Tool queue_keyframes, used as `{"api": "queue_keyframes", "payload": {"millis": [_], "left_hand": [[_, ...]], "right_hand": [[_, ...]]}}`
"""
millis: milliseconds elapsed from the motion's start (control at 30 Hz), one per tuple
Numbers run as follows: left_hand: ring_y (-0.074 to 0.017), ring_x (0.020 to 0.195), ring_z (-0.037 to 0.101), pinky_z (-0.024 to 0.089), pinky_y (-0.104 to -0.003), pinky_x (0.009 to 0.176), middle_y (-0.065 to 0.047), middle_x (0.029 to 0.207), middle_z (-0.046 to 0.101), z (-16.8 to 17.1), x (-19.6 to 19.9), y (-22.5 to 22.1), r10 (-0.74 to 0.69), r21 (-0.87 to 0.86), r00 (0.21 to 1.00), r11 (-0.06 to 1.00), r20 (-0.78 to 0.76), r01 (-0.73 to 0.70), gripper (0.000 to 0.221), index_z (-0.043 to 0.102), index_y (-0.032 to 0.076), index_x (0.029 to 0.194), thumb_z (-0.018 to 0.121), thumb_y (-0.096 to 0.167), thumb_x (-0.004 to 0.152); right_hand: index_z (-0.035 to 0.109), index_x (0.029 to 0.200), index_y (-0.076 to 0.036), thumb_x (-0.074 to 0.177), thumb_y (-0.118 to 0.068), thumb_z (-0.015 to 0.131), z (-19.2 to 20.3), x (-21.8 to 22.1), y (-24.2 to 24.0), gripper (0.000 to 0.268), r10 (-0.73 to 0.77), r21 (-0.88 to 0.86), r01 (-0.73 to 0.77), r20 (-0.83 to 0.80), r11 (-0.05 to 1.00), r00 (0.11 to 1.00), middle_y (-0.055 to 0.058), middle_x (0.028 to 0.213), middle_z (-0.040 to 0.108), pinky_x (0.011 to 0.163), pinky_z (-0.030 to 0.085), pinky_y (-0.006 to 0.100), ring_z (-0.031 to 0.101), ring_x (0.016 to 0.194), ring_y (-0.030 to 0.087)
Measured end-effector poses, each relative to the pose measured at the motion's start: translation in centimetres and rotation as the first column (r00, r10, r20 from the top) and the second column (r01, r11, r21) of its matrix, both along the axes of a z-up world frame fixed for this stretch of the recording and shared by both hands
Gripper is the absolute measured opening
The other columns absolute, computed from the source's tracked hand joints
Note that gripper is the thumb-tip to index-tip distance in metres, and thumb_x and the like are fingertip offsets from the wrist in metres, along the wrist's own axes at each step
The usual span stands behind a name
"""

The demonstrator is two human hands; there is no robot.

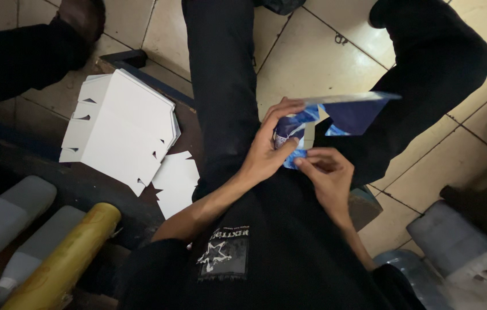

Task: The person assembles cardboard boxes by folding the pre-cut white and blue cardboard sheets and tucking the tabs into the designated slots by hand.

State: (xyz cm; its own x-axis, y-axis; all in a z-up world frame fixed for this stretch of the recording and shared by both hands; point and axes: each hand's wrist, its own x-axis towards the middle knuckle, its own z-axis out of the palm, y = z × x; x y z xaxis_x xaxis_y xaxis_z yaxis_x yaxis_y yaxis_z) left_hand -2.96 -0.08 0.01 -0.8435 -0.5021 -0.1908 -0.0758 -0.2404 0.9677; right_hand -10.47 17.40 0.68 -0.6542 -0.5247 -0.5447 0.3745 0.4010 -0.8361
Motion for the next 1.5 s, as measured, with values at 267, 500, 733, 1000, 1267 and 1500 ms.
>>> {"api": "queue_keyframes", "payload": {"millis": [267,500,733,1000,1267,1500], "left_hand": [[-0.0344,0.16,0.029,0.029,-0.049,0.132,-0.016,0.165,0.033,-0.9,0.5,0.4,-0.058,0.219,0.998,0.974,0.017,0.053,0.066,0.039,0.011,0.16,0.049,0.013,0.094],[-0.0381,0.167,0.017,0.019,-0.053,0.137,-0.019,0.169,0.03,-1.7,-0.5,1.2,-0.003,-0.219,0.984,0.975,0.178,0.043,0.069,0.025,0.009,0.165,0.058,0.012,0.104],[-0.0448,0.154,0.025,0.036,-0.049,0.119,-0.023,0.169,0.016,2.7,0.7,-4.5,-0.189,-0.229,0.939,0.938,0.286,0.258,0.101,0.012,0.006,0.162,0.077,0.025,0.088],[-0.0456,0.139,0.05,0.044,-0.046,0.115,-0.026,0.161,0.042,7.1,-0.3,-12.0,-0.179,-0.354,0.921,0.884,0.346,0.305,0.073,0.03,0.006,0.162,0.053,0.003,0.094],[-0.0427,0.116,0.06,0.045,-0.05,0.103,-0.025,0.127,0.062,7.7,-0.5,-15.8,-0.32,-0.607,0.858,0.608,0.403,0.512,0.062,0.045,-0.001,0.152,0.048,-0.004,0.09],[-0.0426,0.119,0.059,0.045,-0.046,0.107,-0.023,0.132,0.057,0.5,-0.2,-13.6,-0.477,-0.446,0.841,0.714,0.255,0.54,0.058,0.047,0.005,0.151,0.048,0.001,0.094]], "right_hand": [[0.063,0.114,-0.002,0.091,-0.005,0.081,-1.3,1.6,-1.3,0.029,-0.158,-0.046,0.155,-0.089,0.987,0.983,0.007,0.091,0.07,0.072,0.054,0.021,0.067,0.08,0.008],[0.066,0.12,0.0,0.104,-0.008,0.069,-3.1,3.1,-1.7,0.018,-0.194,-0.078,0.184,-0.166,0.98,0.967,0.008,0.107,0.072,0.082,0.056,0.024,0.067,0.092,0.009],[0.052,0.14,-0.002,0.105,-0.009,0.057,-1.3,0.9,-3.4,0.036,0.041,-0.385,0.021,0.154,0.923,0.987,0.012,0.125,0.071,0.099,0.058,0.031,0.069,0.116,0.018],[0.056,0.135,-0.002,0.098,0.005,0.069,6.3,-6.5,-11.2,0.04,0.345,0.096,-0.413,-0.733,0.906,0.586,0.017,0.145,0.059,0.105,0.056,0.039,0.062,0.132,0.033],[0.06,0.128,-0.007,0.107,0.003,0.063,12.7,-19.4,-9.1,0.024,0.43,0.32,-0.394,-0.872,0.862,0.233,0.01,0.126,0.068,0.078,0.05,0.03,0.064,0.102,0.018],[0.054,0.143,-0.005,0.086,-0.012,0.071,-2.5,-17.9,-10.6,0.06,0.776,-0.14,-0.765,0.033,0.628,0.63,0.011,0.131,0.064,0.095,0.054,0.036,0.063,0.116,0.021]]}}
